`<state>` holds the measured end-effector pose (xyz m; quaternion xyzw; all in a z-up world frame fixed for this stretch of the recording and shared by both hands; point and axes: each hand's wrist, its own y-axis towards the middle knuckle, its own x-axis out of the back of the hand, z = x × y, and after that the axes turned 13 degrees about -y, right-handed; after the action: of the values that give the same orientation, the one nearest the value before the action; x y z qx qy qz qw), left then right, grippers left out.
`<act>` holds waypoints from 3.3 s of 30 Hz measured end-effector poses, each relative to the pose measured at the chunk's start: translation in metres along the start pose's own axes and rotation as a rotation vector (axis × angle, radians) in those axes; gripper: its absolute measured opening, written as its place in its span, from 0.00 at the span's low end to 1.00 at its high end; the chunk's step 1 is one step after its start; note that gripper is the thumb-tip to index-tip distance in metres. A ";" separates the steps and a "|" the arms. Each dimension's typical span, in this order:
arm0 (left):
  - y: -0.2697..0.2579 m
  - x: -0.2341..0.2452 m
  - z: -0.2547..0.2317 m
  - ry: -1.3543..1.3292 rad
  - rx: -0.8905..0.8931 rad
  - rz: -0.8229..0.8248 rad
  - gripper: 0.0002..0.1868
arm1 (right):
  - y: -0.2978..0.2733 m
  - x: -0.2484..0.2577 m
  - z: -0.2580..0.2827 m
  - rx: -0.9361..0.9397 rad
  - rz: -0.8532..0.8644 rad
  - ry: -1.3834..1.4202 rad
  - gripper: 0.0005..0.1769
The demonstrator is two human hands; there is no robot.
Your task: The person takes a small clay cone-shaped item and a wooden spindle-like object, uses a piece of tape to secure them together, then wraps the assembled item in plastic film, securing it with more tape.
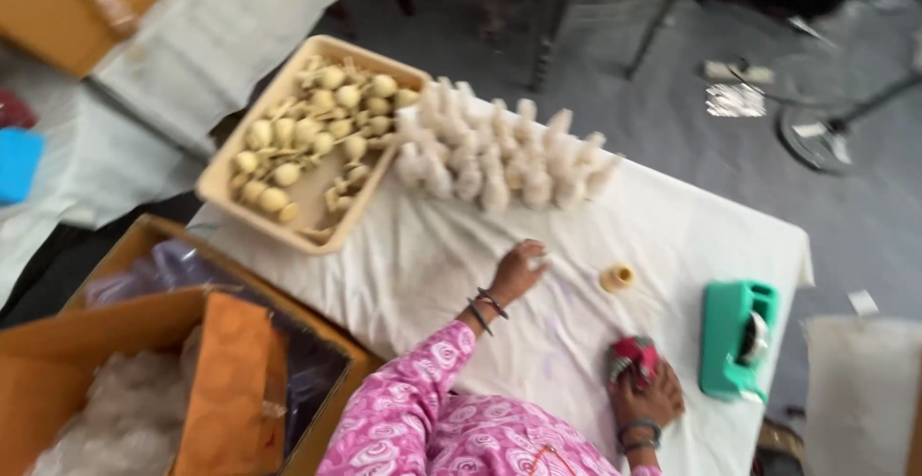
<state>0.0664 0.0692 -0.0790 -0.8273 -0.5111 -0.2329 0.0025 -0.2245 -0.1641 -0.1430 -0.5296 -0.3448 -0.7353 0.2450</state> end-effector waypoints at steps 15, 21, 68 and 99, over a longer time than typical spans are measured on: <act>-0.041 0.381 0.242 0.384 0.349 -0.976 0.13 | -0.005 -0.002 -0.001 -0.025 -0.042 -0.126 0.35; -0.028 0.381 0.243 0.109 0.598 -1.027 0.17 | -0.005 -0.017 -0.005 -0.098 -0.034 -0.182 0.34; -0.050 -0.052 -0.159 -0.733 0.232 0.235 0.10 | 0.059 0.092 0.072 0.140 0.508 1.174 0.15; -0.061 -0.050 -0.157 -0.687 0.050 0.169 0.07 | 0.053 0.101 0.116 -0.523 0.397 1.574 0.14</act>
<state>-0.0641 0.0178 0.0271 -0.8965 -0.4173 0.0727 -0.1301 -0.1475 -0.1089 -0.0103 0.0454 0.2061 -0.8885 0.4075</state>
